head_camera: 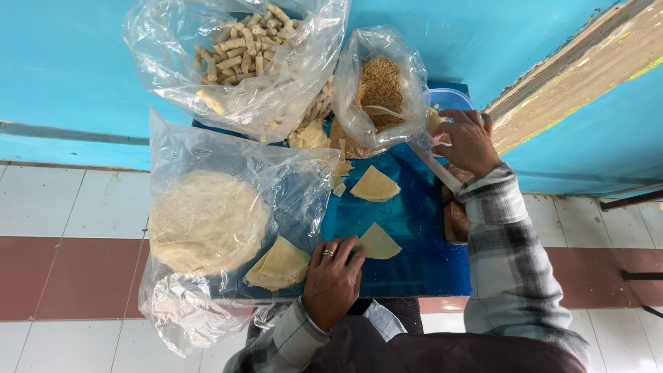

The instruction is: The person sits at a small blue table and fills triangular pastry wrappers with a brown filling. They scoop filling from a plastic bag with a spoon, place it onto a wrapper, then fold and press the wrapper closed by hand, setting finished pieces aside.

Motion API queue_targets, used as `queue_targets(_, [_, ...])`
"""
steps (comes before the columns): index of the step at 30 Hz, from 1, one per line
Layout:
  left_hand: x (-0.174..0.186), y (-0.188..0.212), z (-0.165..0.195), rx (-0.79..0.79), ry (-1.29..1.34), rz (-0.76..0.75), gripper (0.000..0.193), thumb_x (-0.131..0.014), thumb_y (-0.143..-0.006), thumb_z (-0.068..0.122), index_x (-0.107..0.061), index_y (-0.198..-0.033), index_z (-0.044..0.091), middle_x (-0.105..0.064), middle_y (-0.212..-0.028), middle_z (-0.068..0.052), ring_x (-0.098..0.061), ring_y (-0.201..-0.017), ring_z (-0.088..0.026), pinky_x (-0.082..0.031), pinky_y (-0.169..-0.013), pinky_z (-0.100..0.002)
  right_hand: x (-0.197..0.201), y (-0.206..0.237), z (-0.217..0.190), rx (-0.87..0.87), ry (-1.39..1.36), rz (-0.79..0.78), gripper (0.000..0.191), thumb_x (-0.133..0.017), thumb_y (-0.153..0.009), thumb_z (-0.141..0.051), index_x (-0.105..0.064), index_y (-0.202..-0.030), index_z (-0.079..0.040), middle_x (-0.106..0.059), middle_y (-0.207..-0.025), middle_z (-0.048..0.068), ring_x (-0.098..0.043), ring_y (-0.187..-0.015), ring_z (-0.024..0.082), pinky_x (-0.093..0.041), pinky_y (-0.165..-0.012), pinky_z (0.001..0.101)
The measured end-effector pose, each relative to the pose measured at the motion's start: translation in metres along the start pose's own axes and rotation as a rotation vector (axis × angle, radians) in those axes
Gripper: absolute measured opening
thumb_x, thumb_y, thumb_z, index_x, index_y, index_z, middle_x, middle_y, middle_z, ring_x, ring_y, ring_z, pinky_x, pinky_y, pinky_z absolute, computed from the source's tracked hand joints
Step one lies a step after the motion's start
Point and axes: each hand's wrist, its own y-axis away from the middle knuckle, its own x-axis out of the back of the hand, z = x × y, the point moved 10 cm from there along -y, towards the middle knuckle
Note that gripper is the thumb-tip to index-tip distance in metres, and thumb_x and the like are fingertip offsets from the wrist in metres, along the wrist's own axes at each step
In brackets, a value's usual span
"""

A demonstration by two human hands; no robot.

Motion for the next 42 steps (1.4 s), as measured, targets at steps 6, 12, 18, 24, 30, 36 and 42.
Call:
queue_targets(6, [-0.001, -0.001, 0.0, 0.008, -0.008, -0.016, 0.026, -0.066, -0.092, 0.01, -0.07, -0.116, 0.002, -0.063, -0.128, -0.015, -0.058, -0.12, -0.032, -0.044, -0.103, -0.051, -0.002, 0.004, 0.002, -0.045, -0.102, 0.082, 0.026, -0.085, -0.075, -0.024, -0.08, -0.1, -0.018, -0.06, -0.145, 0.001, -0.045, -0.139, 0.031, -0.022, -0.117, 0.0543])
queue_targets(12, [0.002, -0.001, 0.002, 0.004, -0.005, -0.012, 0.027, -0.067, -0.091, 0.011, -0.069, -0.116, 0.003, -0.062, -0.128, -0.014, -0.058, -0.121, -0.031, -0.044, -0.104, -0.049, 0.036, 0.05, -0.041, -0.029, -0.13, 0.318, 0.046, -0.068, -0.08, -0.005, -0.068, -0.124, -0.017, -0.059, -0.146, 0.009, -0.054, -0.128, 0.035, -0.035, -0.113, 0.0535])
queue_targets(18, [0.004, -0.005, 0.003, 0.007, -0.03, -0.037, 0.029, -0.068, -0.09, 0.011, -0.068, -0.117, 0.002, -0.062, -0.127, -0.014, -0.058, -0.12, -0.031, -0.044, -0.103, -0.048, 0.014, 0.147, -0.174, 0.253, -0.015, 0.184, 0.064, -0.061, -0.076, 0.004, -0.066, -0.133, -0.025, -0.057, -0.142, 0.007, -0.054, -0.134, 0.03, -0.027, -0.119, 0.0628])
queue_targets(24, [0.004, -0.004, 0.003, 0.0, -0.042, -0.016, 0.029, -0.068, -0.09, 0.012, -0.068, -0.117, 0.003, -0.062, -0.127, -0.014, -0.058, -0.12, -0.03, -0.044, -0.104, -0.048, -0.004, 0.172, -0.199, 0.293, 0.176, 0.076, 0.066, -0.067, -0.081, -0.01, -0.058, -0.145, -0.024, -0.044, -0.155, 0.004, -0.042, -0.141, 0.029, -0.021, -0.118, 0.0643])
queue_targets(30, [0.002, -0.003, 0.002, 0.005, -0.036, -0.024, 0.027, -0.069, -0.09, 0.011, -0.069, -0.116, 0.003, -0.063, -0.127, -0.013, -0.059, -0.12, -0.03, -0.045, -0.103, -0.047, 0.01, 0.165, -0.18, 0.351, 0.104, 0.097, 0.055, -0.066, -0.078, -0.006, -0.066, -0.128, -0.03, -0.05, -0.152, 0.003, -0.047, -0.138, 0.029, -0.026, -0.117, 0.0634])
queue_targets(36, [0.001, -0.002, 0.002, 0.0, -0.029, -0.024, 0.026, -0.069, -0.088, 0.01, -0.07, -0.113, 0.003, -0.063, -0.127, -0.014, -0.059, -0.118, -0.03, -0.045, -0.102, -0.048, 0.028, 0.152, -0.161, 0.198, -0.096, 0.244, 0.051, -0.061, -0.08, 0.005, -0.075, -0.119, -0.025, -0.058, -0.145, 0.005, -0.055, -0.133, 0.028, -0.032, -0.118, 0.0604])
queue_targets(42, [-0.001, -0.002, 0.0, 0.006, -0.034, -0.029, 0.026, -0.069, -0.09, 0.011, -0.07, -0.114, 0.003, -0.063, -0.128, -0.013, -0.059, -0.12, -0.029, -0.045, -0.104, -0.048, 0.01, 0.177, -0.193, 0.291, 0.078, 0.153, 0.064, -0.063, -0.07, 0.006, -0.074, -0.125, -0.024, -0.057, -0.146, 0.008, -0.052, -0.132, 0.032, -0.028, -0.114, 0.0639])
